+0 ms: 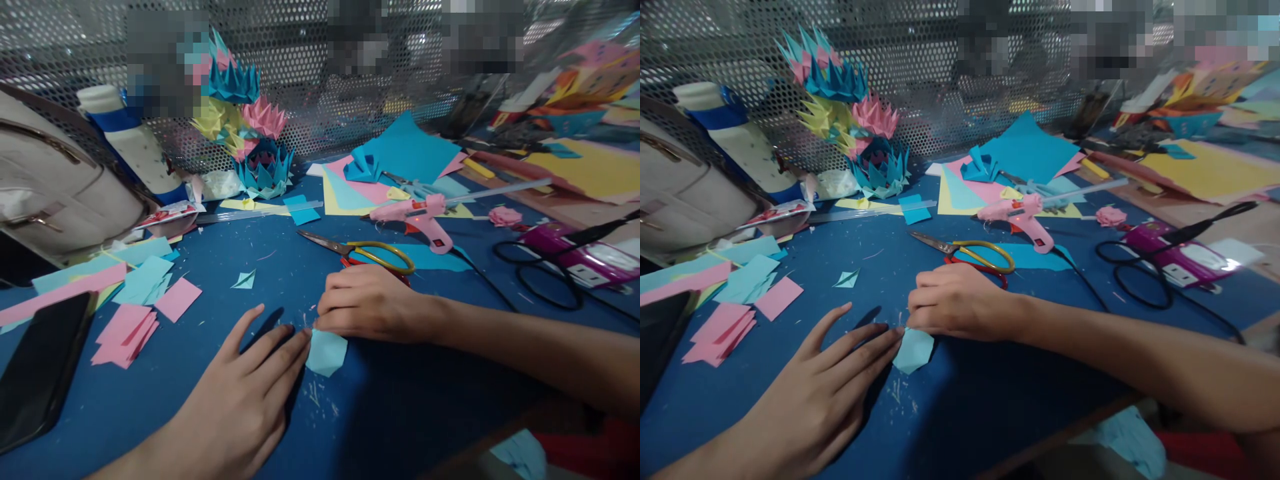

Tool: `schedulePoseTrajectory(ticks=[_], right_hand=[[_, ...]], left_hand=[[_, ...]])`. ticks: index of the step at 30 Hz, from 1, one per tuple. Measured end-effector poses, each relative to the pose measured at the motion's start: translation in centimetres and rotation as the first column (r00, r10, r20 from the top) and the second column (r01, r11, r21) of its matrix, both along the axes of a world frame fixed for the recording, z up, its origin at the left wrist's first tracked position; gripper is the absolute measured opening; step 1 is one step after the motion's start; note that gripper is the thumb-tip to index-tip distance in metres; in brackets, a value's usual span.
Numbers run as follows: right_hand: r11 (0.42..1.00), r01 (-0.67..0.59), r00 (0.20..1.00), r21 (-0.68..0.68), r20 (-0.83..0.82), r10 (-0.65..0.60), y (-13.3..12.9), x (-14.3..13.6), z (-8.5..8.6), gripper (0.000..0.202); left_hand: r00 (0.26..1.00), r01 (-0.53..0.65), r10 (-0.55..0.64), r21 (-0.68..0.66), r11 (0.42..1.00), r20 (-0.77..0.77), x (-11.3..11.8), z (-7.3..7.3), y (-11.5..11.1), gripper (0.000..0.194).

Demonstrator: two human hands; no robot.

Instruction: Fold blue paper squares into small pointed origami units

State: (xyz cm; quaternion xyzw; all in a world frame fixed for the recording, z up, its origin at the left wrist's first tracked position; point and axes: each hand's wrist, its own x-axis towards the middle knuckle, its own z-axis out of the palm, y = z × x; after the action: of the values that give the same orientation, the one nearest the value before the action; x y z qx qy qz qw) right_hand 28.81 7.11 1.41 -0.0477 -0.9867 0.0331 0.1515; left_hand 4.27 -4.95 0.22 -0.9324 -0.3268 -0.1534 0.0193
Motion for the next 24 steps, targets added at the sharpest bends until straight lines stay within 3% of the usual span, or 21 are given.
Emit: schedulePoseTrajectory(ticks=[8, 14, 17, 19, 21, 24], right_hand=[[0.966, -0.088, 0.996, 0.243, 0.041, 0.08, 0.1, -0.3, 0.3, 0.036], [0.946, -0.172, 0.98, 0.275, 0.145, 0.136, -0.1, -0.2, 1.5, 0.027], [0.98, -0.132, 0.974, 0.147, 0.204, 0.101, 0.2, 0.1, 2.0, 0.017], [0.996, -0.074, 0.985, -0.043, 0.154, 0.08, 0.4, 0.2, 1.8, 0.015], [0.967, -0.016, 0.998, -0.254, 0.058, 0.031, 0.7, 0.2, 1.2, 0.016], [0.912, 0.071, 0.995, -0.404, -0.032, -0.091, 0.7, -0.1, 0.0, 0.019]], left_hand=[[1.0, 0.016, -0.016, -0.013, 1.0, -0.022, -0.1, 0.2, 0.0, 0.046], [0.997, 0.059, -0.06, -0.007, 0.998, -0.039, -0.5, 0.4, 0.2, 0.049], [0.995, 0.085, -0.086, -0.023, 0.996, -0.051, -0.6, 0.5, 0.4, 0.049], [0.995, 0.086, -0.088, -0.034, 0.996, -0.049, -0.7, 0.4, 0.5, 0.051], [0.995, 0.084, -0.087, -0.05, 0.995, -0.046, -0.7, 0.4, 0.4, 0.052], [0.995, 0.083, -0.087, -0.072, 0.994, -0.05, -0.8, 0.3, 0.4, 0.052]])
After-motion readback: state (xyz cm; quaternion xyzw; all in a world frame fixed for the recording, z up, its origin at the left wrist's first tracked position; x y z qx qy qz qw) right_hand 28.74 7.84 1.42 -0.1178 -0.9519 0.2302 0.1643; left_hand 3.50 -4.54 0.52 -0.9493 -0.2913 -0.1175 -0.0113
